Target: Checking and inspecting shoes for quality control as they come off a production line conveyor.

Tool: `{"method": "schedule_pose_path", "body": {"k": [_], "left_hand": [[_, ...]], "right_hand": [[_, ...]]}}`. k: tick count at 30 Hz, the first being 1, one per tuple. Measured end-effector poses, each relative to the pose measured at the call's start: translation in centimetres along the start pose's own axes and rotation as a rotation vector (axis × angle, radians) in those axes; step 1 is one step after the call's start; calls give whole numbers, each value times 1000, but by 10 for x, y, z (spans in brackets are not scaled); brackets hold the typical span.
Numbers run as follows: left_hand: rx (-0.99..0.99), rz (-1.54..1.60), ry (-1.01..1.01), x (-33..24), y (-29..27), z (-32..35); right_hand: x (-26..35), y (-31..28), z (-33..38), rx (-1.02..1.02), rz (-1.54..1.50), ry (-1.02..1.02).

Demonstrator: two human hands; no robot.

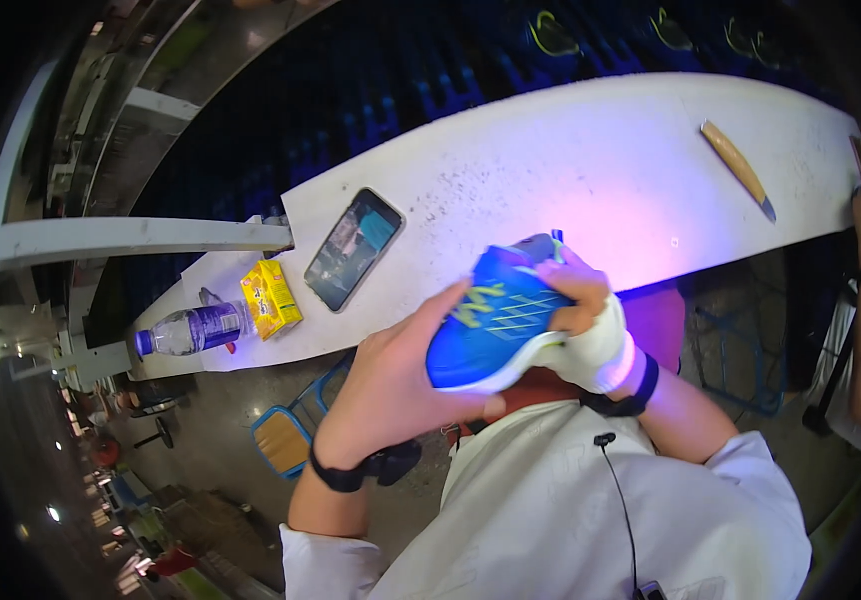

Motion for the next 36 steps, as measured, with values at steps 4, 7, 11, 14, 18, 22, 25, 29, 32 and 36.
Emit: {"method": "schedule_pose_path", "body": {"k": [4, 7, 11, 14, 18, 22, 25, 29, 32, 36], "left_hand": [[62, 26, 318, -26, 25, -5], [4, 121, 664, -22, 82, -21], [-195, 154, 655, 9, 127, -12], [-228, 273, 620, 22, 131, -15], [-232, 402, 682, 11, 126, -18], [-270, 464, 708, -7, 129, -14], [-264, 491, 706, -10, 129, -17], [-232, 564, 679, -6, 129, -24], [-180, 652, 543, -1, 134, -29], [-175, 386, 583, -12, 142, -39]], "right_hand": [[-5, -66, -10, -133, -35, 173], [-2, -119, -20, -163, -364, 148], [-3, -133, -29, 31, -227, 115], [7, -127, -27, 23, -219, 64], [19, -125, -31, 93, -125, 86], [19, -132, -38, 167, -18, 62], [13, -134, -37, 187, -136, 82], [8, -127, -31, 163, -297, 111], [2, -125, -21, 46, -377, 125], [-23, -139, 1, -67, -418, 140]]}}
Point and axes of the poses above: each hand's wrist, its own z-axis away from the middle knuckle, its own y-axis out of the palm, x = y × z, the point moved 5 cm from there along -z, towards the middle knuckle, and after that the axes turned 14 degrees about z, right-handed, at the moved point
